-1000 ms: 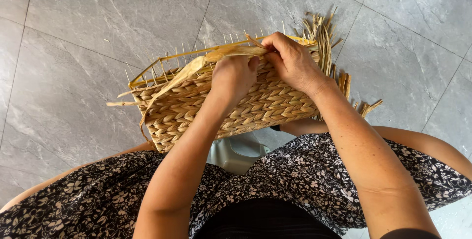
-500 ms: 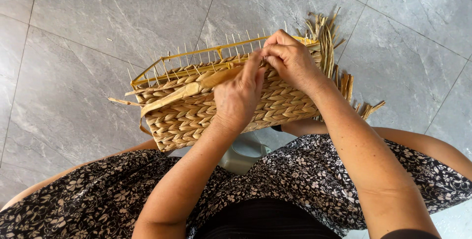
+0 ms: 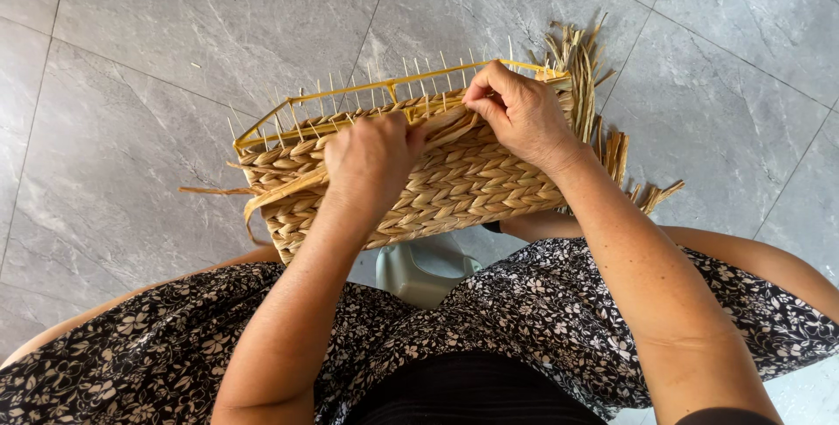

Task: The person sits on the floor weaving a water hyacinth basket, wrapping and tucking palm strips around the rim frame by hand, trimming excess ends with scissors, rotating the basket to work around it, and finally picking up a tied bundle of weaving material.

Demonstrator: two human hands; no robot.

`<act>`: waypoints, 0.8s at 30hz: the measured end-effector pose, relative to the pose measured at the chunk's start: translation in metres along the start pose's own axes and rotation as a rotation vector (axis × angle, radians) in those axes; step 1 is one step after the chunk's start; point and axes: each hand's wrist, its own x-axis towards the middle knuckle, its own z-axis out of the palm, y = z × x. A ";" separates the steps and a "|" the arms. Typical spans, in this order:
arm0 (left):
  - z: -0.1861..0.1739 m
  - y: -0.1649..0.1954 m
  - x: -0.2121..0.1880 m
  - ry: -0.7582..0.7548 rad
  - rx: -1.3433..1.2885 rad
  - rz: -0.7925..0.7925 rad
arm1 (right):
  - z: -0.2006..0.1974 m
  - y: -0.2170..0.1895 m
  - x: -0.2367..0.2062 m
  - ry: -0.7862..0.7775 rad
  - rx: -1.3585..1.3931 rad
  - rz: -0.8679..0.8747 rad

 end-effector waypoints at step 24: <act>-0.006 -0.026 -0.007 0.248 -0.082 0.152 | 0.004 0.008 0.005 -0.017 0.057 0.055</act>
